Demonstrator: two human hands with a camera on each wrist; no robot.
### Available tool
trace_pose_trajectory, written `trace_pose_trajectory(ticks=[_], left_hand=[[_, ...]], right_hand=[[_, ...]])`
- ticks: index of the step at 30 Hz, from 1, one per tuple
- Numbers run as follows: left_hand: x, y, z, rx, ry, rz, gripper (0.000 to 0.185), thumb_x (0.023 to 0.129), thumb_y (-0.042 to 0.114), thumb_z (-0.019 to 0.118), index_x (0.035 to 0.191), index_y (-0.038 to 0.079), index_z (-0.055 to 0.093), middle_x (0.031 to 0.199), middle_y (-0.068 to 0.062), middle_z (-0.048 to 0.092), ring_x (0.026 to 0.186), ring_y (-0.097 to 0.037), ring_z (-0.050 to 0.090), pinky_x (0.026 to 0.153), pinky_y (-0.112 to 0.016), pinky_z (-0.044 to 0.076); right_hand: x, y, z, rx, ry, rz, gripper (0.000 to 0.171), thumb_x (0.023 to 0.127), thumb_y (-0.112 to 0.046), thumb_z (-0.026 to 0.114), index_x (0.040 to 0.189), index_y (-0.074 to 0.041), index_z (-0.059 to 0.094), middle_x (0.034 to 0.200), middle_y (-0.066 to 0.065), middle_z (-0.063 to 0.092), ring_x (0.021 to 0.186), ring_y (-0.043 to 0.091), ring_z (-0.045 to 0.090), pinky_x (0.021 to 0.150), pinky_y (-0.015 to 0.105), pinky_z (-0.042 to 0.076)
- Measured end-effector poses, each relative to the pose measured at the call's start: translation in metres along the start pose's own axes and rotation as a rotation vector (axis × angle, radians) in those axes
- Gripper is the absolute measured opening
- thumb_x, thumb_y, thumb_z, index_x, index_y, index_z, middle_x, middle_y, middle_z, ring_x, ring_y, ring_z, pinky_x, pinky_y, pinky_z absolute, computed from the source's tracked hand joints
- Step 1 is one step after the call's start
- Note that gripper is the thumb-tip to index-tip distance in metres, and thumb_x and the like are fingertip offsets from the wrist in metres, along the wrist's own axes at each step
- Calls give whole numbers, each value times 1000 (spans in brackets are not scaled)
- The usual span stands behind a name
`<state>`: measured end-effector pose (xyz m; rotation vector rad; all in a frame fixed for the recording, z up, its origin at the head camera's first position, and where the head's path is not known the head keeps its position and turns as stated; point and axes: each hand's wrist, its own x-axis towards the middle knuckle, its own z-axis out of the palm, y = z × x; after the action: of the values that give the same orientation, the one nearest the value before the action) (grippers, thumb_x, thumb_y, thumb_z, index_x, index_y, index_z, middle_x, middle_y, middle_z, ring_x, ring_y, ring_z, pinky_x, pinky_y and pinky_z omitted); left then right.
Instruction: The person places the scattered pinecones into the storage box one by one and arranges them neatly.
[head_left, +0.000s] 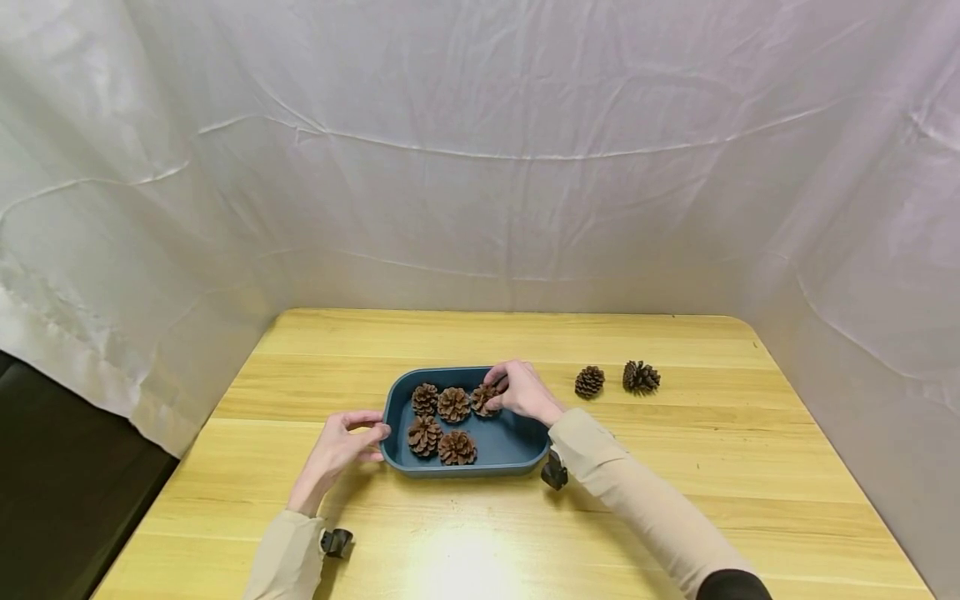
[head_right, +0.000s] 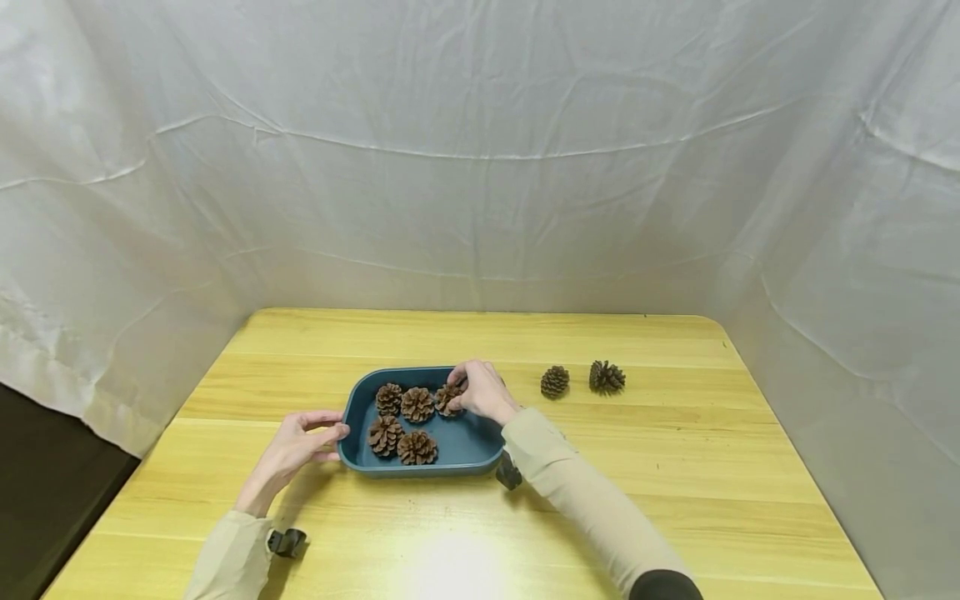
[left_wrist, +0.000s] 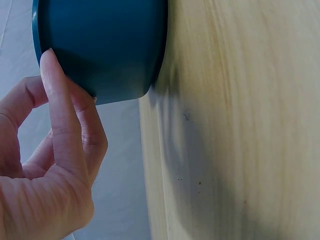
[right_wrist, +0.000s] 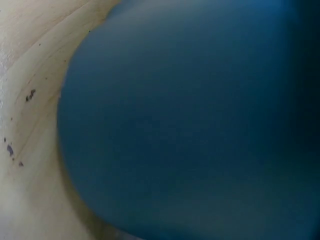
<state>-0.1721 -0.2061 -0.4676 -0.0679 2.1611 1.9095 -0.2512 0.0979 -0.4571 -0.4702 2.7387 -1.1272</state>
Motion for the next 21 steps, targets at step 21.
trace_pose_trajectory(ticks=[21], left_hand=[[0, 0, 0, -2, -2, -3, 46, 94, 2, 65, 132, -19, 52, 96, -4, 72, 63, -5, 68, 62, -21, 65]], right_hand=[[-2, 2, -3, 0, -7, -21, 30, 79, -7, 85, 107, -3, 73, 103, 12, 75, 93, 25, 71, 76, 33, 64]])
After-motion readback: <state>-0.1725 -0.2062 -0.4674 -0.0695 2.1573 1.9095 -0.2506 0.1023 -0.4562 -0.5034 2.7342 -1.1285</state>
